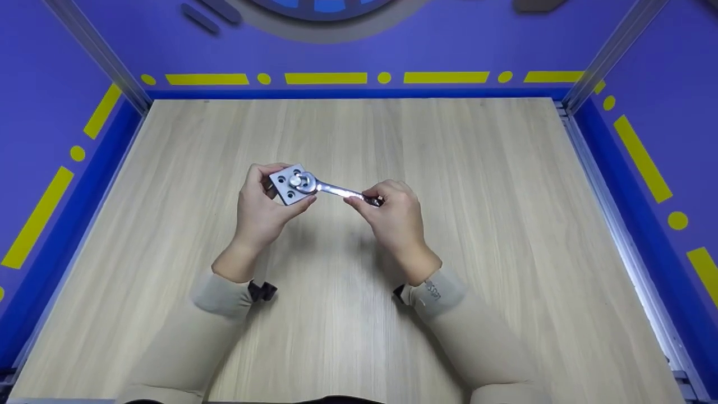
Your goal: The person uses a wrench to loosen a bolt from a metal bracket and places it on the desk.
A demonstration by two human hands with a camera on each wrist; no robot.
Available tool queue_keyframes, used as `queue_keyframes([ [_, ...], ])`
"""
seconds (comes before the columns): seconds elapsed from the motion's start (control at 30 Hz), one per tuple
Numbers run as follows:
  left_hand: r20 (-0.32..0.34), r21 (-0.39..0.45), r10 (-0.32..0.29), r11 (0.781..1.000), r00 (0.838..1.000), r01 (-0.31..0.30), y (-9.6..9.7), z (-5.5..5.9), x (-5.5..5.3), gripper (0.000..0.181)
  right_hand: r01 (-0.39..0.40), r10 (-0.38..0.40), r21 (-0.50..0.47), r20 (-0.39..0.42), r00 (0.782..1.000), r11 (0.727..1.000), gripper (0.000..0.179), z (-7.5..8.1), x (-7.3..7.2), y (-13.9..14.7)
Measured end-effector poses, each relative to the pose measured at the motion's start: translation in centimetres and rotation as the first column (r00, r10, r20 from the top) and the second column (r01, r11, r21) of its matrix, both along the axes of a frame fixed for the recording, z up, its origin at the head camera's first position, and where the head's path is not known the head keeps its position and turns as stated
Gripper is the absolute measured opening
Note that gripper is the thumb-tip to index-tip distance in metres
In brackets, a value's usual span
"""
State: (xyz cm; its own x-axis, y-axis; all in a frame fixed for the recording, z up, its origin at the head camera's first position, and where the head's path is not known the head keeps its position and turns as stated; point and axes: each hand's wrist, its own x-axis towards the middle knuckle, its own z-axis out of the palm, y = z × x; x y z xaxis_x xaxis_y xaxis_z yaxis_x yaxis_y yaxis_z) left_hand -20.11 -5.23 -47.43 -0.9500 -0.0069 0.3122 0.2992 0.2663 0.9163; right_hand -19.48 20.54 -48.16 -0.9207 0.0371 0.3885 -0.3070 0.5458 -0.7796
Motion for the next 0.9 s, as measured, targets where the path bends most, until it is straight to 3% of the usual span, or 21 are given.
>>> queue_keyframes([
  [0.3,0.084,0.065,-0.117,0.992,0.990,0.112,-0.8,-0.1,-0.3,0.071,-0.027,0.027,0.016,-0.020,0.999,1.000,0.022,-0.2,0.1,0.3],
  [0.7,0.153,0.114,-0.213,0.974,0.965,0.197,-1.3,0.2,-0.2,0.074,-0.051,0.057,0.053,-0.105,0.993,0.997,0.023,0.5,-0.2,1.4],
  [0.9,0.193,0.080,-0.259,0.966,0.946,0.248,-1.8,0.3,-0.2,0.074,-0.094,0.096,0.061,-0.032,0.995,0.994,0.021,0.6,-0.4,1.9],
])
